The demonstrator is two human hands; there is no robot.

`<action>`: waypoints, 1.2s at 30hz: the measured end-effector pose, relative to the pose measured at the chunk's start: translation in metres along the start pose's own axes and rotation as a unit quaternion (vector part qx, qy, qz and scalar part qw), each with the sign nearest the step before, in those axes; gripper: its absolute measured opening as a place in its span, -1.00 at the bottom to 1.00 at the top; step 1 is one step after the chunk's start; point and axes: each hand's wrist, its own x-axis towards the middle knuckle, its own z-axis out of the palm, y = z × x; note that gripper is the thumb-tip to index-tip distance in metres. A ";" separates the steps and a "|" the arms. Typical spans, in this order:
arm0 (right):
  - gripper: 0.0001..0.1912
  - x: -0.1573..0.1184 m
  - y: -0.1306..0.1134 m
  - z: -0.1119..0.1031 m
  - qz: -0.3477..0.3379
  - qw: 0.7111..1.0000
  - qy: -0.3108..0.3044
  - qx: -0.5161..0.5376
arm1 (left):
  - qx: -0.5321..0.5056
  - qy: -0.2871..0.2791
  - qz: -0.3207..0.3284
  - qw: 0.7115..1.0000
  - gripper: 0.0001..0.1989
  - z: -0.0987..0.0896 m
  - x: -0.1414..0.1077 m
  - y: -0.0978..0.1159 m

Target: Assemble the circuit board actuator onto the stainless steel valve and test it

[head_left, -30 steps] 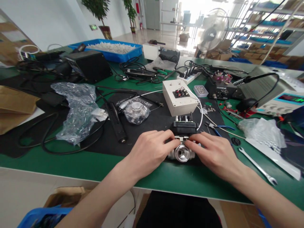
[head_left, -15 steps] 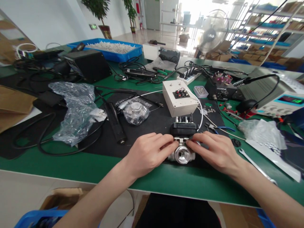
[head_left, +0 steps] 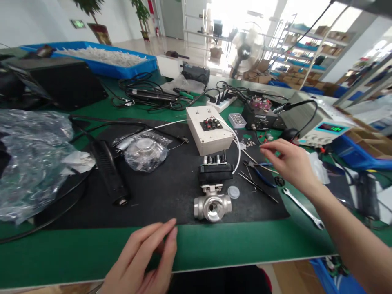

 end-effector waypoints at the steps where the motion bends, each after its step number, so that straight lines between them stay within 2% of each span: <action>1: -0.76 0.009 0.012 0.002 0.035 0.998 -0.031 -0.045 | 0.006 0.018 0.000 1.000 -0.80 0.003 -0.001 0.001; 3: -0.72 0.026 0.032 0.009 0.063 0.991 -0.074 -0.090 | 0.017 0.039 0.008 0.999 -0.79 0.009 -0.002 0.001; 6: -0.70 0.046 0.048 0.026 0.055 0.983 -0.133 -0.112 | 0.037 0.034 0.026 0.998 -0.78 0.014 -0.003 -0.003; 12: -0.66 0.062 0.037 0.053 0.055 0.965 -0.197 -0.164 | 0.057 0.005 0.044 0.997 -0.73 0.013 -0.011 -0.016; 16: -0.63 0.058 0.028 0.055 0.086 0.956 -0.208 -0.190 | 0.073 0.014 0.053 0.996 -0.73 0.014 -0.011 -0.015; 19: -0.65 0.056 0.030 0.051 0.109 0.950 -0.222 -0.189 | 0.077 0.026 0.058 0.995 -0.73 0.014 -0.007 -0.012; 25: -0.73 0.065 0.042 0.048 0.115 0.946 -0.276 -0.121 | 0.054 0.015 0.071 0.996 -0.73 0.012 0.000 -0.005; 28: -0.78 0.067 0.043 0.047 0.112 0.951 -0.276 -0.084 | 0.035 0.026 0.064 0.997 -0.73 0.013 0.000 -0.004; 32: -0.84 0.062 0.034 0.035 0.130 0.965 -0.226 -0.036 | 0.016 0.032 0.037 0.999 -0.74 0.011 -0.001 -0.005; 34: -0.86 0.050 0.019 0.023 0.134 0.972 -0.192 0.005 | -0.008 0.035 0.014 0.999 -0.75 0.006 0.000 -0.001; 36: -0.86 0.027 -0.007 0.007 0.128 0.975 -0.168 0.067 | -0.039 0.038 -0.009 0.998 -0.77 -0.001 0.003 0.011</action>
